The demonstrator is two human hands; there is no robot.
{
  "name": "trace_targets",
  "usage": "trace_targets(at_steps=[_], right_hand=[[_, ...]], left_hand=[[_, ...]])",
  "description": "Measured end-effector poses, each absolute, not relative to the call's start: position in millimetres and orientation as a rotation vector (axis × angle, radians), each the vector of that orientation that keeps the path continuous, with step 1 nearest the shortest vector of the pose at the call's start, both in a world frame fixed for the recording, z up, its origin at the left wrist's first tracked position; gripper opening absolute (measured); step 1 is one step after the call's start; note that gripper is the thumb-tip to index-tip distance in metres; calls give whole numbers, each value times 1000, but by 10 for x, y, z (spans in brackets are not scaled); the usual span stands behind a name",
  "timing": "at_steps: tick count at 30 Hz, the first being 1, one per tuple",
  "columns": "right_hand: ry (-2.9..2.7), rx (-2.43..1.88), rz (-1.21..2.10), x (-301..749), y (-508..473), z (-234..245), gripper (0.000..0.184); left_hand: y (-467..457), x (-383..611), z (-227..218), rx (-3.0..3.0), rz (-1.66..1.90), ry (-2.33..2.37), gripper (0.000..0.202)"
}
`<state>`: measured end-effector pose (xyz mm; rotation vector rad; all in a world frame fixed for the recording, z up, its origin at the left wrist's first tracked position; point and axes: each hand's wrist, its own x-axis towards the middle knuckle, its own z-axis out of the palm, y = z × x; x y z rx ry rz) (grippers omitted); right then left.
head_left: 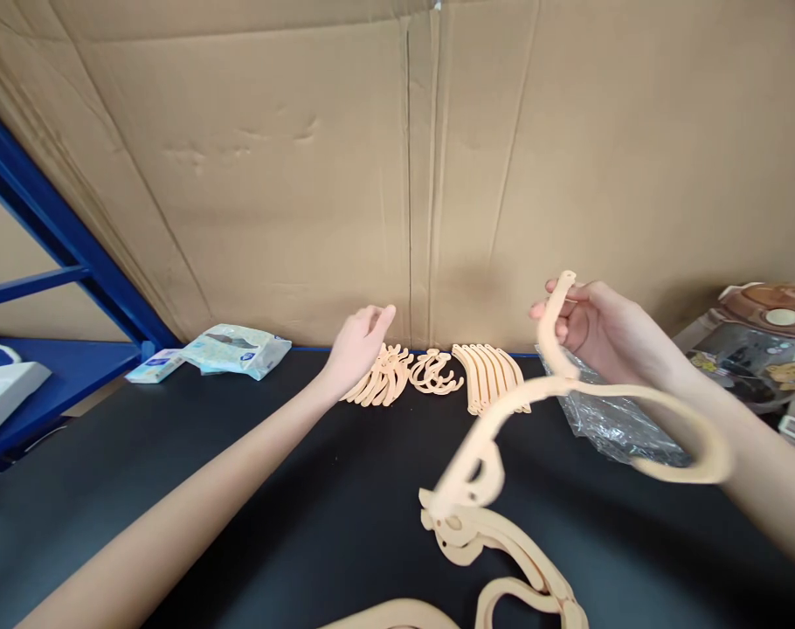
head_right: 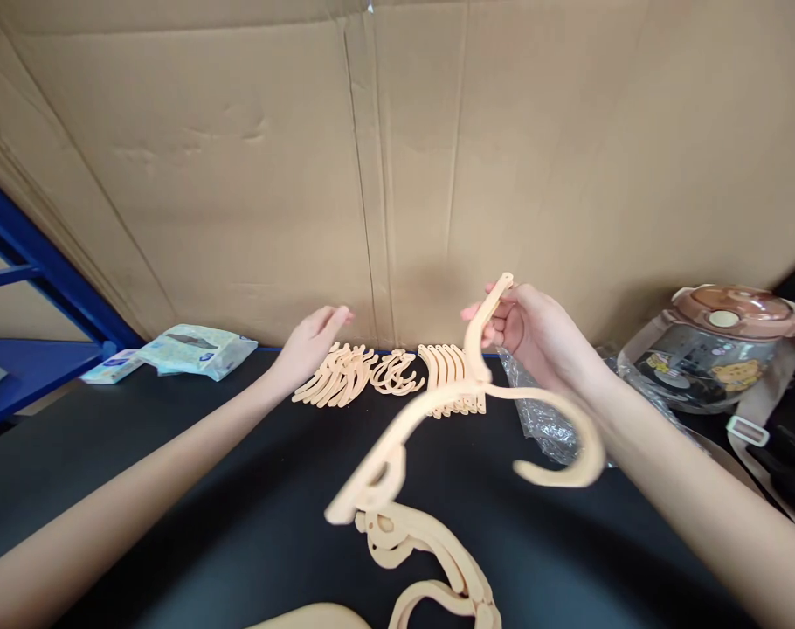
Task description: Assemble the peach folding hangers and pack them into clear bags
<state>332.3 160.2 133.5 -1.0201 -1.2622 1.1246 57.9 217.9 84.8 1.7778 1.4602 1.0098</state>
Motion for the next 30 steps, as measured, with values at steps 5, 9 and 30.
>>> trace_targets(at_steps=[5,9,30], right_hand=[[-1234,-983,901,3277,1679,1132,5],[-1661,-1283,481,3378,1724,1104,11],[-2598,-1504,-580,3027,1465,908,24]], left_hand=[[1834,931,929,1240,676,784,68],[1742,994,884,1067,755,705,23],[1718,983,898,1472,563,860,23]])
